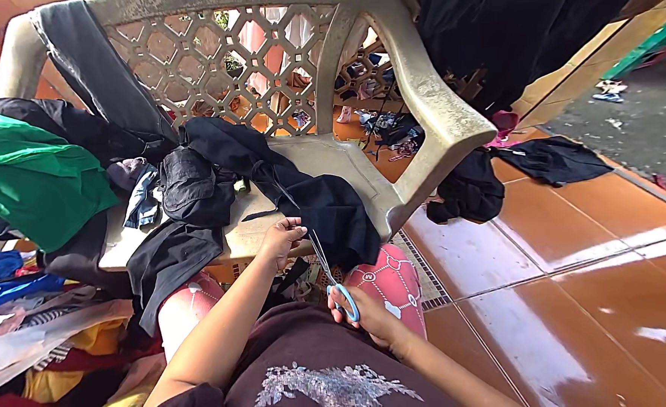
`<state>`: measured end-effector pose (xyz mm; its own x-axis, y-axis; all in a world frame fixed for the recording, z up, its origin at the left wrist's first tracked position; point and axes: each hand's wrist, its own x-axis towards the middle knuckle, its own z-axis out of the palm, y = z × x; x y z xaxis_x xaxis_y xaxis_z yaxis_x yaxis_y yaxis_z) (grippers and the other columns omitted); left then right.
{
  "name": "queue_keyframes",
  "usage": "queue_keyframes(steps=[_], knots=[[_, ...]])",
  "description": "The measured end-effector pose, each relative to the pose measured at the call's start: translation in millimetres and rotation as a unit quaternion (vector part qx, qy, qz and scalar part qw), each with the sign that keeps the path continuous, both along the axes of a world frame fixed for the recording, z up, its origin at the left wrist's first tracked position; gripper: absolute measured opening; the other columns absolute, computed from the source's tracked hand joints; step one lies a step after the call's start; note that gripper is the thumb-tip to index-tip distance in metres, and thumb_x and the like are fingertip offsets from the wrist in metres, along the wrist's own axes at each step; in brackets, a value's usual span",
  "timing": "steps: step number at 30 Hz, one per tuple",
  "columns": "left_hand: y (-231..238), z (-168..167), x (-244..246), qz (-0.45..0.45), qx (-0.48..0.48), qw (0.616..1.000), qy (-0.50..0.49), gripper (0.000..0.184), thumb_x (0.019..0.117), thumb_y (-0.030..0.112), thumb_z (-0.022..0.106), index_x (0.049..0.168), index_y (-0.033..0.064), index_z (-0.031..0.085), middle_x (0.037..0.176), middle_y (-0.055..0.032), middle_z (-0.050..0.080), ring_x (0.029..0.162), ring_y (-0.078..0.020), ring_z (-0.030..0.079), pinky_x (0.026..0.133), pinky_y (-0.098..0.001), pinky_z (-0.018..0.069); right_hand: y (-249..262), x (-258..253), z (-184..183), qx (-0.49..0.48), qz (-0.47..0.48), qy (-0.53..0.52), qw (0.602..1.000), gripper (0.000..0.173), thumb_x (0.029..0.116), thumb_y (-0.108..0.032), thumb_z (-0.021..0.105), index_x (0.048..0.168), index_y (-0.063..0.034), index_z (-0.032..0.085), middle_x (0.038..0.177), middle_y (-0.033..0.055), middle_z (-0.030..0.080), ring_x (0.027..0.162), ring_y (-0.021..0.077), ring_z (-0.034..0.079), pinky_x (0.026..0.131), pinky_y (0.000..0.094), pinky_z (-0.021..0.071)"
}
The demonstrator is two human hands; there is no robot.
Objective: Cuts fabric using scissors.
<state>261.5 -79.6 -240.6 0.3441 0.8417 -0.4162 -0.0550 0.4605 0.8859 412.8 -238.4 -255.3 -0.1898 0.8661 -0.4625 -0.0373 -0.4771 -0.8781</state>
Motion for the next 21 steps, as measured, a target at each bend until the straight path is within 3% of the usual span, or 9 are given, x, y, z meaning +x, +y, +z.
queue_keyframes(steps=[4,10,15,17,21], knots=[[-22,-7,-3,0.024,-0.055,0.994,-0.087,0.031,0.1006,-0.005,0.054,0.131,-0.0012,0.051,0.097,-0.0061,0.063,0.074,-0.0092,0.061,0.070,-0.0237,0.0527,-2,-7,6,-0.005,-0.005,-0.012,1.000,0.029,0.1102,-0.026,0.041,0.091,-0.0107,0.057,0.066,-0.0092,0.056,0.049,-0.0046,0.044,0.048,0.0115,0.0344],[-37,-13,-12,0.056,-0.124,0.979,-0.153,0.026,0.1036,-0.003,0.049,0.129,0.0027,0.051,0.093,-0.0047,0.062,0.068,-0.0087,0.059,0.066,-0.0222,0.0533,-25,-5,9,-0.014,-0.009,-0.003,1.000,0.031,0.1094,-0.028,0.040,0.090,-0.0118,0.058,0.064,-0.0093,0.056,0.049,-0.0043,0.045,0.047,0.0113,0.0347],[-39,-10,-15,0.036,-0.108,0.978,-0.178,0.055,0.1036,-0.004,0.048,0.154,0.0112,0.032,0.101,-0.0080,0.062,0.072,-0.0106,0.061,0.071,-0.0250,0.0544,-33,-4,8,-0.037,0.006,0.021,0.999,0.035,0.1099,-0.032,0.038,0.090,-0.0125,0.059,0.065,-0.0088,0.057,0.048,-0.0046,0.044,0.046,0.0105,0.0340],[-42,-11,-15,0.013,-0.089,0.979,-0.182,0.061,0.1033,-0.005,0.047,0.158,0.0128,0.026,0.104,-0.0094,0.064,0.076,-0.0120,0.064,0.073,-0.0268,0.0549,-29,-7,8,-0.027,0.003,0.034,0.999,0.036,0.1099,-0.032,0.037,0.089,-0.0126,0.059,0.065,-0.0087,0.057,0.048,-0.0048,0.044,0.046,0.0106,0.0337],[-44,-9,-18,0.025,-0.064,0.981,-0.181,0.063,0.1025,-0.007,0.047,0.158,0.0133,0.026,0.100,-0.0093,0.063,0.073,-0.0118,0.063,0.069,-0.0260,0.0549,-21,-14,9,-0.015,0.007,0.019,1.000,0.036,0.1109,-0.031,0.037,0.088,-0.0125,0.057,0.064,-0.0092,0.055,0.048,-0.0047,0.042,0.047,0.0110,0.0332]])
